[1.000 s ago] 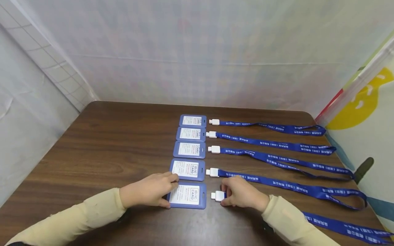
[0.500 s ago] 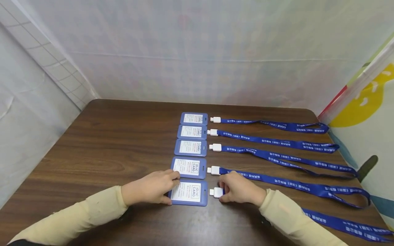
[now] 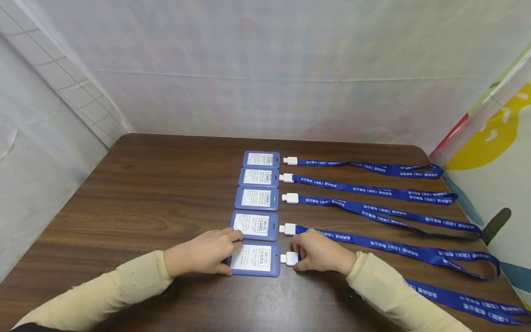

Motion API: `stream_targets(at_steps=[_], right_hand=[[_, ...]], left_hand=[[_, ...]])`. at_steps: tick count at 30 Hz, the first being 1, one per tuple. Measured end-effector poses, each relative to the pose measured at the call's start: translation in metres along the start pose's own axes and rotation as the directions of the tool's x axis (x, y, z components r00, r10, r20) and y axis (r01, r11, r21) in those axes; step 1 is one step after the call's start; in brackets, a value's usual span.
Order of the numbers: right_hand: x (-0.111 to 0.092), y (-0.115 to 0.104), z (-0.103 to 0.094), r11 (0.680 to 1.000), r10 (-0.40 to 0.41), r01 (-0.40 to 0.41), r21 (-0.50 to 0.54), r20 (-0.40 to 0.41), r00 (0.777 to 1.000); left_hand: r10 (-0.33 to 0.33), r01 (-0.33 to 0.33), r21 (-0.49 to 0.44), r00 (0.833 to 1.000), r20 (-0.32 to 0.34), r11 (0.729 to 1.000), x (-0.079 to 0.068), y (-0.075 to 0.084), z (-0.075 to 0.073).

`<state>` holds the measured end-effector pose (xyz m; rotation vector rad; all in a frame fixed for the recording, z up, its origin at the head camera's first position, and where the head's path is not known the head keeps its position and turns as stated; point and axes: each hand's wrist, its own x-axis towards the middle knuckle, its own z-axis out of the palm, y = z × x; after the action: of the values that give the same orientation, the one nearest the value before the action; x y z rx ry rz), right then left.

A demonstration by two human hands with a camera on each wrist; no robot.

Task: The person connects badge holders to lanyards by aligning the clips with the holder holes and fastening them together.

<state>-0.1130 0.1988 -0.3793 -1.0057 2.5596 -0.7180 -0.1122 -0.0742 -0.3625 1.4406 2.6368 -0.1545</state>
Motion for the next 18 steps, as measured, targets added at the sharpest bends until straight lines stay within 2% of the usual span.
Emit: stream_targets(at_steps=[8, 18], right_hand=[[0.0015, -0.0015, -0.0006, 1.000, 0.002, -0.002, 0.014, 0.018, 1.000], [0.0034, -0.0019, -0.0002, 1.000, 0.003, -0.004, 0.010, 0.026, 1.000]], left_hand=[[-0.002, 0.002, 0.002, 1.000, -0.004, 1.000, 0.0009, 0.0008, 0.0003], [-0.007, 0.006, -0.046, 1.000, -0.010, 0.999, 0.0018, 0.0014, 0.0008]])
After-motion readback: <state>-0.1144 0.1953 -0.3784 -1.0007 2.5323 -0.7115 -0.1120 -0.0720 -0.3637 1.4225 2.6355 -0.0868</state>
